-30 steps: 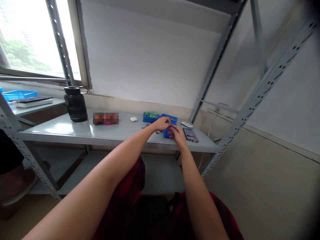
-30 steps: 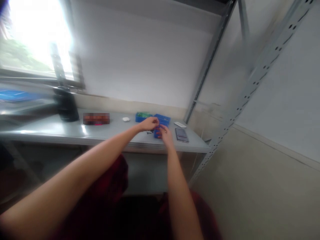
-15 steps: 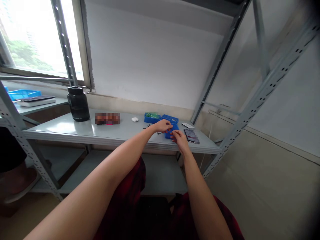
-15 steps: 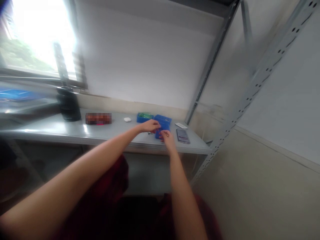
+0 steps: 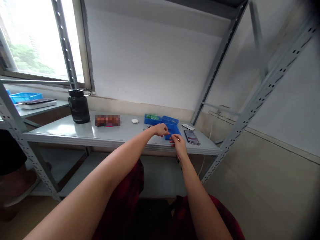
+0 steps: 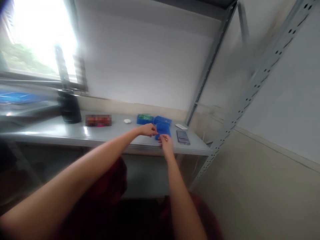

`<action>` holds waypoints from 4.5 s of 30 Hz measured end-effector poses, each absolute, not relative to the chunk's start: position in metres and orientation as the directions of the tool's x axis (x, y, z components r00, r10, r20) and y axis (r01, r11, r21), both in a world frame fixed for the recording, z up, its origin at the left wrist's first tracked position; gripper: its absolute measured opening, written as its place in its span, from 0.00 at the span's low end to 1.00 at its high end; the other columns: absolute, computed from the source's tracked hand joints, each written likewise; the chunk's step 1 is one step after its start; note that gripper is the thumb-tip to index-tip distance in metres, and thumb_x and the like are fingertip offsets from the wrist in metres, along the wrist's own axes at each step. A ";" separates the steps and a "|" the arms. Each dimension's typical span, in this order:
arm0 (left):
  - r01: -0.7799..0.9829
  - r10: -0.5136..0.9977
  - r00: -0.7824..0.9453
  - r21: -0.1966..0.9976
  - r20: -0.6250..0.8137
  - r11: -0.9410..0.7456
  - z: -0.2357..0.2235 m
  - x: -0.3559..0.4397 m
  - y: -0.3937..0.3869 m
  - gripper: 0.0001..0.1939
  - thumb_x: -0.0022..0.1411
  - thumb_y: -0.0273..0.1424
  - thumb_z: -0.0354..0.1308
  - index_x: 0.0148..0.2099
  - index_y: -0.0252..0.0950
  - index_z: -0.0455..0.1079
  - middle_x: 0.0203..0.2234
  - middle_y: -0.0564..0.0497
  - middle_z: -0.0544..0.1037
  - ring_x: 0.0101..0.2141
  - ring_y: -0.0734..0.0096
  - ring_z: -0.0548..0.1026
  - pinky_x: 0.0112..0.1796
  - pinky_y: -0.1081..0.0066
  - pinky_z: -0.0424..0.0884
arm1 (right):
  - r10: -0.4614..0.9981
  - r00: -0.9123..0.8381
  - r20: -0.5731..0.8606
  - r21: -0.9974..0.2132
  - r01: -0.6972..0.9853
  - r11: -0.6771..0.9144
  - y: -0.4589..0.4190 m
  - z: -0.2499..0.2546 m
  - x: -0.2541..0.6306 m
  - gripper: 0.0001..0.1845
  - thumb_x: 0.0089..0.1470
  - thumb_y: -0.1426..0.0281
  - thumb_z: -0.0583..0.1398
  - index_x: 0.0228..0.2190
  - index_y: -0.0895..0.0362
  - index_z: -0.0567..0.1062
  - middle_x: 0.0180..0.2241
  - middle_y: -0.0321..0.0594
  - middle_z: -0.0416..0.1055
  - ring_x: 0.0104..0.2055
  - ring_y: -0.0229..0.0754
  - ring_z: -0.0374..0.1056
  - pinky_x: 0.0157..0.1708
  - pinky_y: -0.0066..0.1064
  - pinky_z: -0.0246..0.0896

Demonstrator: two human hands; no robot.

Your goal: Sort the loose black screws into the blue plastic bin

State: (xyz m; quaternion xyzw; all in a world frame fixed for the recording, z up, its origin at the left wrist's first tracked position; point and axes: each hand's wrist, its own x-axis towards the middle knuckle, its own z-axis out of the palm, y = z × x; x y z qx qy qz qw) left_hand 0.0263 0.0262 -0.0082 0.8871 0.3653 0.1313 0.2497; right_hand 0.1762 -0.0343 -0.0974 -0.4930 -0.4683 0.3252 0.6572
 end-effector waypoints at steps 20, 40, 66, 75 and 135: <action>0.535 0.650 0.681 0.377 0.336 -0.756 0.005 0.045 -0.002 0.11 0.58 0.26 0.54 0.42 0.32 0.75 0.36 0.46 0.79 0.36 0.67 0.75 0.37 0.72 0.70 | 0.918 0.327 0.224 -0.964 -0.064 0.257 -0.040 -0.083 0.176 0.21 0.37 0.51 0.66 0.27 0.53 0.74 0.27 0.37 0.74 0.25 0.37 0.67 0.21 0.26 0.57; 0.580 0.571 0.780 0.045 0.256 -0.813 0.011 0.043 -0.009 0.16 0.62 0.26 0.52 0.52 0.35 0.70 0.42 0.43 0.78 0.42 0.62 0.75 0.38 0.71 0.70 | 0.918 0.333 0.213 -0.974 -0.001 0.226 -0.041 -0.078 0.181 0.19 0.40 0.53 0.65 0.32 0.53 0.76 0.34 0.39 0.76 0.32 0.40 0.70 0.25 0.27 0.59; 0.385 0.558 0.697 0.421 0.450 -0.821 0.010 0.042 0.003 0.12 0.61 0.30 0.52 0.36 0.31 0.75 0.32 0.48 0.79 0.33 0.71 0.73 0.36 0.73 0.68 | 0.891 0.372 0.258 -0.947 -0.083 0.310 -0.041 -0.075 0.181 0.22 0.37 0.54 0.67 0.33 0.53 0.76 0.30 0.37 0.74 0.28 0.37 0.67 0.23 0.26 0.59; 0.547 0.549 0.787 0.094 0.281 -0.832 0.008 0.033 0.004 0.11 0.62 0.31 0.52 0.39 0.33 0.73 0.34 0.45 0.78 0.34 0.65 0.75 0.33 0.72 0.67 | 0.896 0.351 0.274 -0.951 -0.041 0.307 -0.042 -0.073 0.177 0.21 0.38 0.51 0.65 0.31 0.53 0.74 0.30 0.37 0.73 0.27 0.37 0.67 0.22 0.27 0.58; 0.611 0.607 0.767 0.053 0.210 -0.790 0.006 0.033 0.005 0.11 0.60 0.34 0.52 0.39 0.35 0.73 0.36 0.46 0.79 0.36 0.64 0.75 0.33 0.72 0.67 | 0.872 0.411 0.264 -0.962 0.050 0.268 -0.033 -0.084 0.180 0.17 0.39 0.55 0.64 0.26 0.54 0.72 0.24 0.36 0.71 0.25 0.38 0.66 0.22 0.28 0.57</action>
